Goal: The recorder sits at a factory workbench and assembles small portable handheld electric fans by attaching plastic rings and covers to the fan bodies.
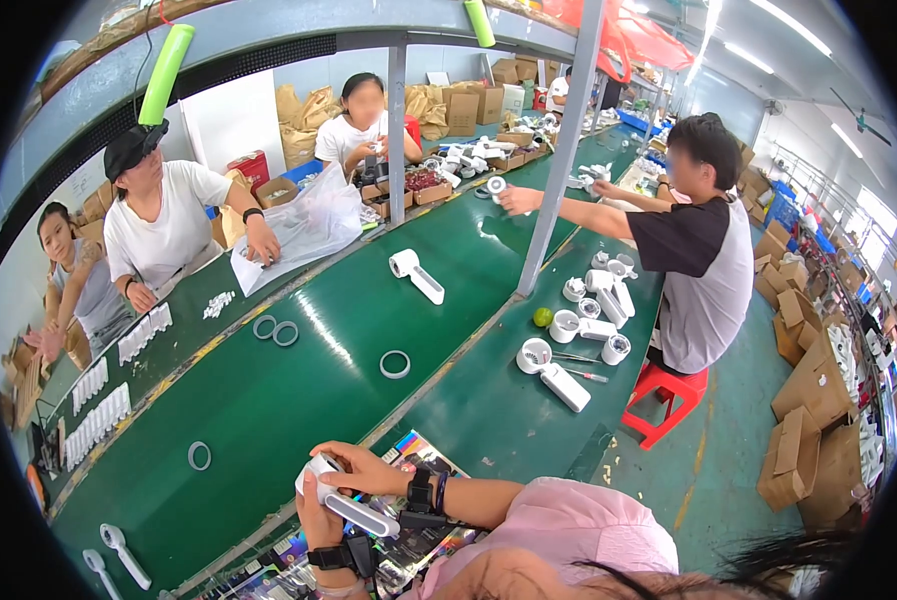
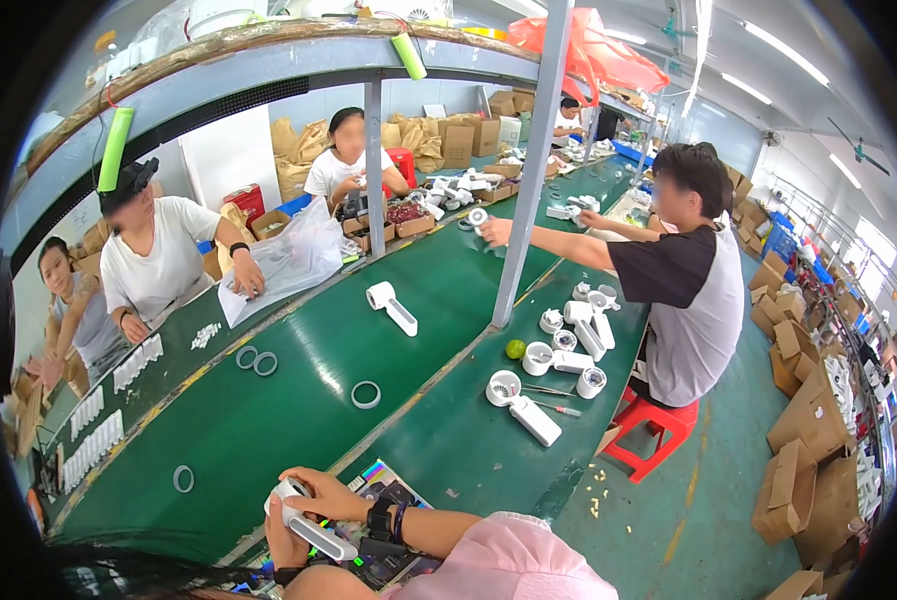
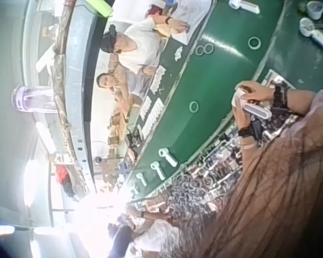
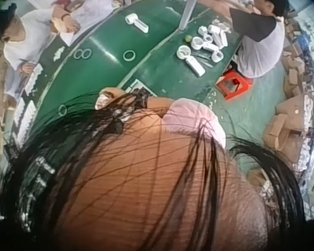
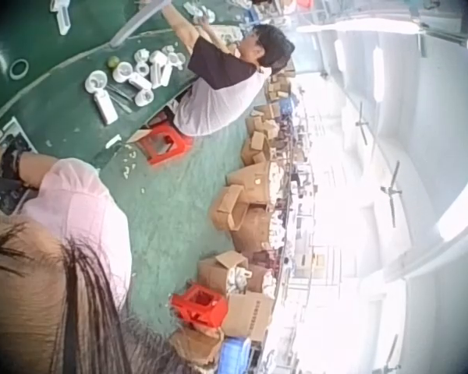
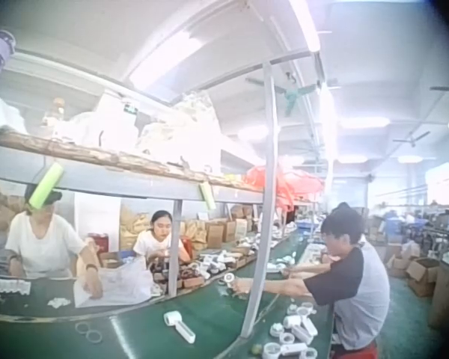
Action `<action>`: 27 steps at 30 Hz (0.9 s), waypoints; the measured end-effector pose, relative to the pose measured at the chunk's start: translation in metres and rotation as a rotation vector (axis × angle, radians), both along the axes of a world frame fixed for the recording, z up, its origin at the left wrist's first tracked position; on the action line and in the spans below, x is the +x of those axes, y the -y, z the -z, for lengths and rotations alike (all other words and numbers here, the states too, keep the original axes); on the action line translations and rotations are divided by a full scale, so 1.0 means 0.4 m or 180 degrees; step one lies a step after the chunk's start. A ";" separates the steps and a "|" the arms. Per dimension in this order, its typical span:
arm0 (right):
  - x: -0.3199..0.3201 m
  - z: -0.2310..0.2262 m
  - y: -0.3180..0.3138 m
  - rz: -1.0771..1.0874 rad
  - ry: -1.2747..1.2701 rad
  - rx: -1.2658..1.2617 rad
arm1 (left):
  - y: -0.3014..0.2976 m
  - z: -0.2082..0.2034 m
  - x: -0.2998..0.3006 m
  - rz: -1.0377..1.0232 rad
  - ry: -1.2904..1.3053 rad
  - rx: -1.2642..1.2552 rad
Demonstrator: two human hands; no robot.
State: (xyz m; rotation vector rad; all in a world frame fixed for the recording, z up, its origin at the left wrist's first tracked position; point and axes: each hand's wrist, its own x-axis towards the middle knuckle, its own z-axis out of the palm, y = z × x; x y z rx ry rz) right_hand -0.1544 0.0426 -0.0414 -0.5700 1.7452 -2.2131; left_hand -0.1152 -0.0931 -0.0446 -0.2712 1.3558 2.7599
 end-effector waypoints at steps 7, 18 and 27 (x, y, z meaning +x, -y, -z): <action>0.006 -0.024 -0.013 -0.0153 0.0231 0.0197 | 0.002 0.006 -0.002 -0.0032 0.0018 0.0023; 0.002 -0.010 -0.010 -0.0195 0.0207 0.0084 | -0.001 0.006 -0.002 -0.0067 0.0032 -0.0025; 0.004 -0.019 -0.011 -0.0172 0.0211 0.0104 | 0.001 0.009 -0.002 -0.0054 0.0024 -0.0090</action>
